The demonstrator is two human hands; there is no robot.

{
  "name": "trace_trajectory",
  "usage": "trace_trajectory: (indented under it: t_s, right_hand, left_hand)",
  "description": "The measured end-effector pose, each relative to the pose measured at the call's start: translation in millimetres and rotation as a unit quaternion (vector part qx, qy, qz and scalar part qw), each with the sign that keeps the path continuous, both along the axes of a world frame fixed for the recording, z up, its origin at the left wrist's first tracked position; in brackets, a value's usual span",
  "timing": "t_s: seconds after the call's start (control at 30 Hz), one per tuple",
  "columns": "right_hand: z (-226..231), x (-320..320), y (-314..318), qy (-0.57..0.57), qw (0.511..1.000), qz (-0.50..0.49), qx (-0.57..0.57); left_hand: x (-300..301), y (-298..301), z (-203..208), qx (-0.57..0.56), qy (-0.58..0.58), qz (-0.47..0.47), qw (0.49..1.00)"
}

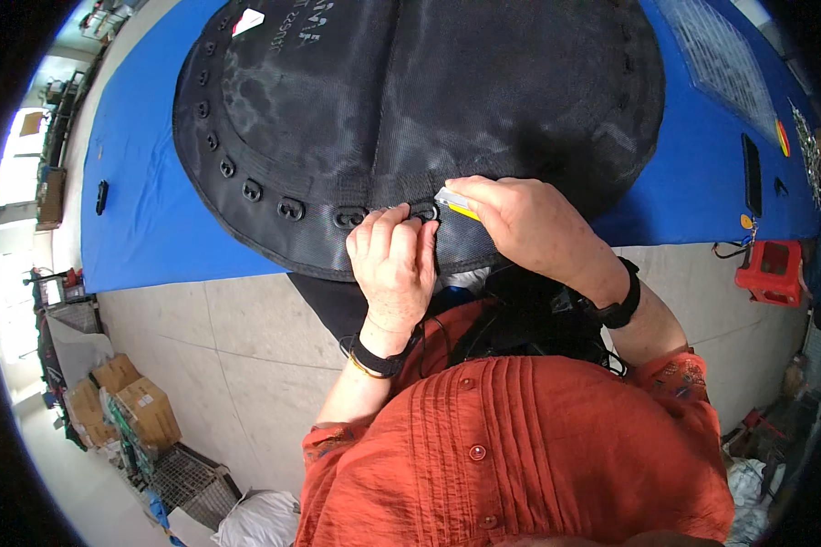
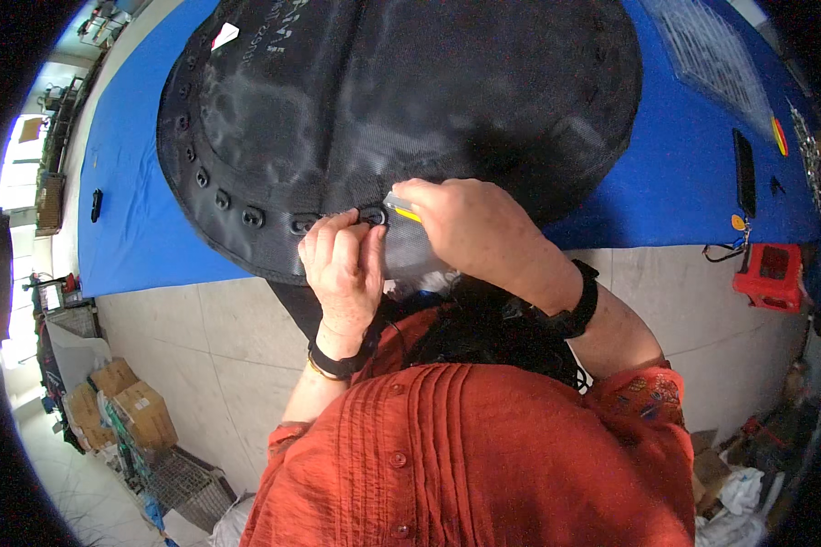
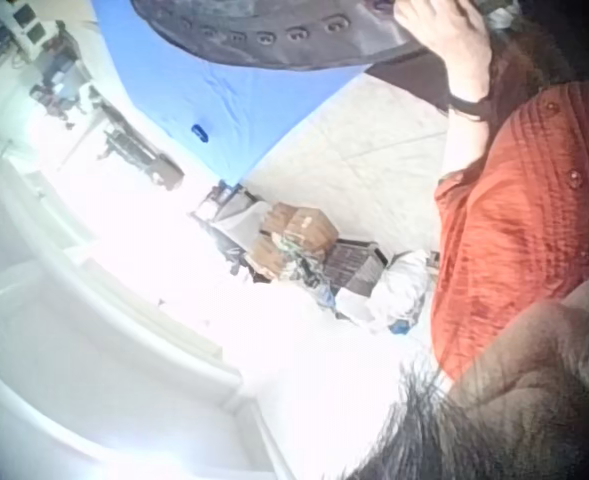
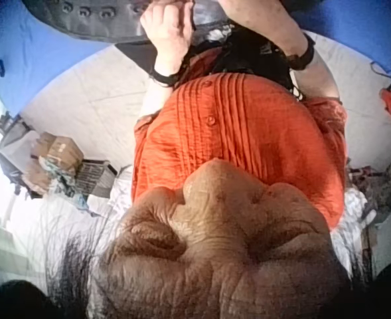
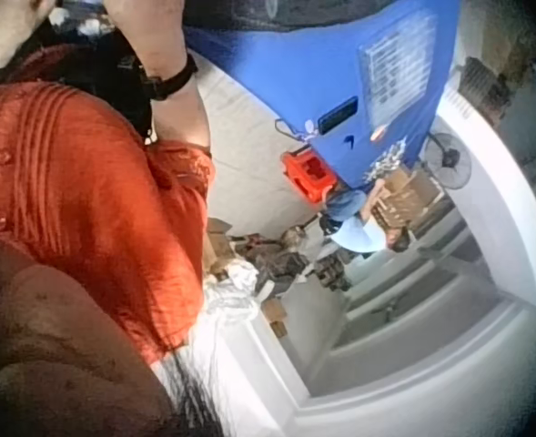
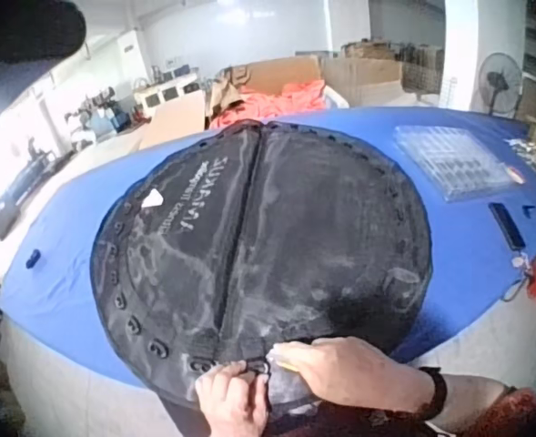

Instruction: Trimming excess material from a black circular workpiece using a utility knife on a factory workbench.

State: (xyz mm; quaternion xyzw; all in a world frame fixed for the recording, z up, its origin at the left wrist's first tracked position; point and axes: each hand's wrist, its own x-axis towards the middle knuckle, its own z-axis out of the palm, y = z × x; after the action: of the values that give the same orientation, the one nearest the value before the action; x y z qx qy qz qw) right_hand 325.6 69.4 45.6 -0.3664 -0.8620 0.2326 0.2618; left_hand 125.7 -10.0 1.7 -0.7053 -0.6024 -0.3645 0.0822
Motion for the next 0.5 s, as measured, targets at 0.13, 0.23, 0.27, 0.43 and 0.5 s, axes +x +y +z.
trace_trajectory:
  t_s: [0.13, 0.23, 0.27, 0.43, 0.5]
  right_hand:
    - [-3, 1, -1, 0.009, 1.0, 0.013, 0.004]
    - [8, 3, -7, -0.012, 0.999, 0.019, -0.04]
    - [12, 4, -10, -0.043, 0.994, 0.01, -0.102]
    - [14, 5, -8, -0.082, 0.988, 0.006, -0.129]
    - [12, 6, -6, -0.081, 0.987, 0.014, -0.135]
  left_hand:
    - [0, 0, -1, 0.0, -0.006, 0.0, 1.0]
    - [-1, 0, -1, 0.0, -0.007, -0.001, 1.0]
    - [-1, -1, 0, 0.001, -0.006, 0.0, 1.0]
    - [0, 0, -2, -0.002, -0.008, -0.004, 1.0]
    - [-1, -1, -3, -0.001, -0.008, -0.002, 1.0]
